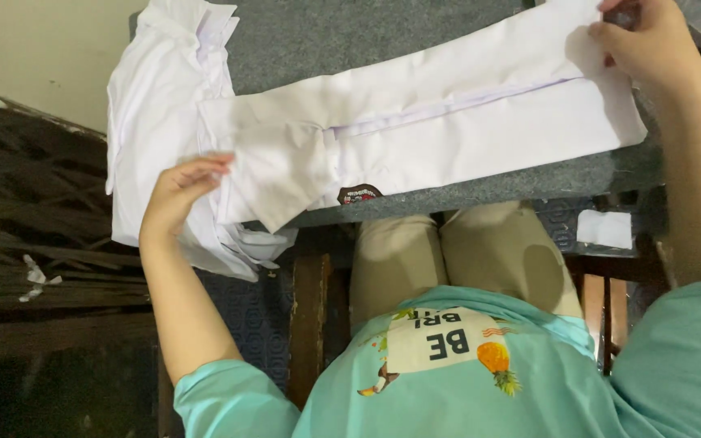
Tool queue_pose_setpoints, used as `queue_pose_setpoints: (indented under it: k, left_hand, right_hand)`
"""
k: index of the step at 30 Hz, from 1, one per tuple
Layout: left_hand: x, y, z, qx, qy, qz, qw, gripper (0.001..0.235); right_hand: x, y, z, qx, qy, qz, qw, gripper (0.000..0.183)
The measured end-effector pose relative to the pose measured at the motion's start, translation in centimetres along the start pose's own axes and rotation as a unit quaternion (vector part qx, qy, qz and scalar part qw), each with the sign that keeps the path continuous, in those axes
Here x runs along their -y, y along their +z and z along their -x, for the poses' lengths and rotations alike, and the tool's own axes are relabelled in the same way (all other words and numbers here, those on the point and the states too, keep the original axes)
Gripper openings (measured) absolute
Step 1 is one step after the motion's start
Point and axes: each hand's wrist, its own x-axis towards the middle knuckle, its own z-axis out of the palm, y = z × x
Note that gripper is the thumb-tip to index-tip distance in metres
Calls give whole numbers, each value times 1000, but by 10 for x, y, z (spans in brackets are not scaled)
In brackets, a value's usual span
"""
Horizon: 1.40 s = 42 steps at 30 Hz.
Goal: Folding a white school uniform shirt and trimming loose threads with scissors
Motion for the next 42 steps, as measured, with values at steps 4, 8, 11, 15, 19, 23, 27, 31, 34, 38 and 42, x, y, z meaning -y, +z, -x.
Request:
queue_pose_setpoints:
  k: [4, 8, 11, 15, 19, 23, 27, 31, 34, 38, 42]
  left_hand:
    - [10, -2, -4, -251, -164, -149, 942, 22]
    - [10, 17, 9, -235, -248, -230, 911, 55]
    - [20, 31, 14, -184, -335, -285, 879, 76]
    - [40, 44, 14, -241, -282, -292, 882, 51]
    - [49, 52, 21, -323, -179, -139, 919, 33]
    - [42, 54, 34, -340, -123, -60, 931, 29]
    - [23, 59, 39, -227, -231, -125, 938, 33]
    - [36, 42, 27, -292, -101, -310, 899, 45]
    - [-16, 46, 4, -286, -116, -248, 918, 39]
    - [-6, 43, -53, -213, -181, -255, 926, 57]
    - [4, 41, -93, -206, -241, -178, 932, 65]
  right_hand:
    - [-18, -8, 0, -22, -43, 245, 968, 33]
    - [29, -14, 32, 41, 136, 337, 931, 74]
    - [40, -13, 42, 76, 179, 324, 926, 80]
    - [48, -7, 41, 98, 175, 282, 938, 61]
    - [52, -14, 50, 70, 149, 205, 965, 39]
    - [48, -39, 58, 59, 227, 190, 953, 38]
    - [-22, -49, 59, 71, 136, 372, 915, 57]
    - [14, -58, 71, 54, 163, 291, 941, 66]
    - [0, -57, 68, -26, 54, 275, 960, 28]
    - [19, -51, 42, -8, 103, 263, 959, 38]
    - [27, -40, 28, 20, 160, 232, 959, 57]
